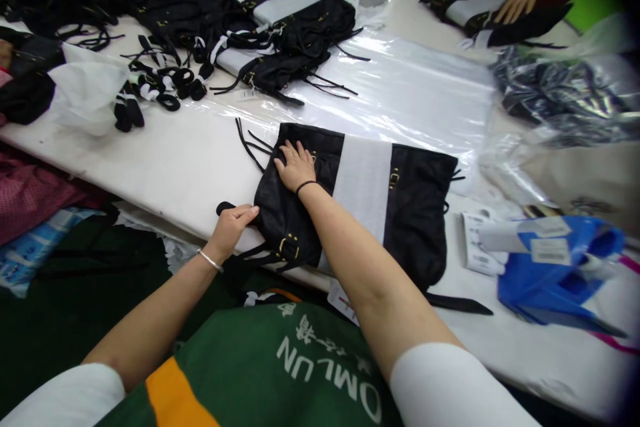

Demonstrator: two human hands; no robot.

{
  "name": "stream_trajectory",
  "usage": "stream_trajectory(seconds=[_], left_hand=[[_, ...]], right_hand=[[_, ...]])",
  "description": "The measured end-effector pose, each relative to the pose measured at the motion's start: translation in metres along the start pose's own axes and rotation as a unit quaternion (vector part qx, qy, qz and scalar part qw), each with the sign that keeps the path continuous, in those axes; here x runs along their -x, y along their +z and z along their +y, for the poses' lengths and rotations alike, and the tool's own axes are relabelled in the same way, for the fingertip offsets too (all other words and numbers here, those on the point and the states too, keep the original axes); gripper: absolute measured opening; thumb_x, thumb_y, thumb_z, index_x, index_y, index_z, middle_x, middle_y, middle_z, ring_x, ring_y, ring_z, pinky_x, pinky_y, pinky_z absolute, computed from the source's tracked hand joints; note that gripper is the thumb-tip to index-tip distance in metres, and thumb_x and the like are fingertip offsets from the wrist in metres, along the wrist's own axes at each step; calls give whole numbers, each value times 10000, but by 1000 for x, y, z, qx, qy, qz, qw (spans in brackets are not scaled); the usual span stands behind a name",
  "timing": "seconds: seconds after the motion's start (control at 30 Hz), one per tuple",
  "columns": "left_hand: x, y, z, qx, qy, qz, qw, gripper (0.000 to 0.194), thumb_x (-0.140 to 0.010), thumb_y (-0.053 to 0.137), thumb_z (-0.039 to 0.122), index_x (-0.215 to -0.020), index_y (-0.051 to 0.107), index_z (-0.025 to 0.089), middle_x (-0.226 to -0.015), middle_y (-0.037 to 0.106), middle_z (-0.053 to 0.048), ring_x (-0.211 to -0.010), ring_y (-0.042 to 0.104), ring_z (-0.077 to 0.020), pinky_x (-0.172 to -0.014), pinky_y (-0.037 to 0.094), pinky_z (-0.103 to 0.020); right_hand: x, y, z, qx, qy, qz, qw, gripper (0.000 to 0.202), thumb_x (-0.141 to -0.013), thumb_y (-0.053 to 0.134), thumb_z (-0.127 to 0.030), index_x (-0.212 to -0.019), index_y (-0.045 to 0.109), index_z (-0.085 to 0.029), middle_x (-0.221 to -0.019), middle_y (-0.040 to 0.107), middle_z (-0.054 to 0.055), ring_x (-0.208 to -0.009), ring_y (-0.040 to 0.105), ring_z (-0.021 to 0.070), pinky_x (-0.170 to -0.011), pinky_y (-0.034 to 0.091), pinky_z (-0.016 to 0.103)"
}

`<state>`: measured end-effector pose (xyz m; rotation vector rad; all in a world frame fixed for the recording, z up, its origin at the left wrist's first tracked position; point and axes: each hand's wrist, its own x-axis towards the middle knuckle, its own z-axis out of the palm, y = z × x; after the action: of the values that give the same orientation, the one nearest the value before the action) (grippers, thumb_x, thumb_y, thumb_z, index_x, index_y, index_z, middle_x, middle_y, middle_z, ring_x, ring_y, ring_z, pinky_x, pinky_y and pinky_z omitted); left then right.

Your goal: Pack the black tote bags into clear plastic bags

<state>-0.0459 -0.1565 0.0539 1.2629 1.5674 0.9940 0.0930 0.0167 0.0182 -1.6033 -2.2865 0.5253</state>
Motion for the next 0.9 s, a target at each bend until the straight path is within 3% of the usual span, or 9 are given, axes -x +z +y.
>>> stream_trajectory(seconds=[0.1,0.17,0.27,0.37,0.57,0.77,0.9], left_hand=[[-4,-6,3,-22,-9,-53,998,332,-843,575,473,-704,585,171,-665,558,5,-656,503,-142,-638,419,-269],[-9,-11,11,-95,23,-78,992,261,-838,565,413,-738,590,173,-671,554,12,-639,497,-136,-635,417,-267],[-22,-24,20,-236,143,-76,958,158,-837,536,312,-756,575,182,-746,575,-12,-729,529,-161,-736,445,-294],[-28,-40,16,-302,239,-107,917,119,-855,525,282,-792,567,191,-854,606,-52,-873,551,-197,-856,451,-330],[-13,-45,-7,-265,159,-108,945,231,-891,583,427,-905,574,197,-884,617,-37,-830,578,-173,-810,488,-314],[-15,-51,0,-257,252,-121,925,206,-895,618,360,-777,574,197,-904,634,-74,-936,582,-203,-896,483,-358],[-24,-61,-10,-287,297,-151,898,172,-917,581,294,-778,565,194,-892,623,-81,-927,571,-203,-865,493,-364]], right_hand=[[0,0,0,-6,-2,2,1000,510,-982,418,-440,-1443,467,-227,-1600,318,-8,-1505,178,251,-1234,133,464],[0,-1,-1,-10,-3,2,1000,506,-982,424,-429,-1441,469,-222,-1600,317,1,-1505,178,250,-1233,129,466],[0,-3,-1,-15,-3,-2,1000,484,-989,410,-377,-1442,471,-219,-1598,321,-5,-1503,181,247,-1232,128,460],[1,-3,-1,-19,0,7,1000,477,-986,395,-326,-1444,469,-217,-1596,325,-20,-1503,177,241,-1234,125,448],[1,-1,-1,-39,-3,7,999,488,-972,395,-326,-1442,469,-217,-1600,317,-9,-1507,152,235,-1238,81,474],[2,-3,-3,-38,3,7,999,496,-968,403,-322,-1443,473,-199,-1597,322,-11,-1506,157,241,-1241,87,456],[4,-4,-6,-34,6,8,999,496,-966,401,-319,-1441,473,-195,-1597,326,-8,-1505,158,246,-1240,88,451]])
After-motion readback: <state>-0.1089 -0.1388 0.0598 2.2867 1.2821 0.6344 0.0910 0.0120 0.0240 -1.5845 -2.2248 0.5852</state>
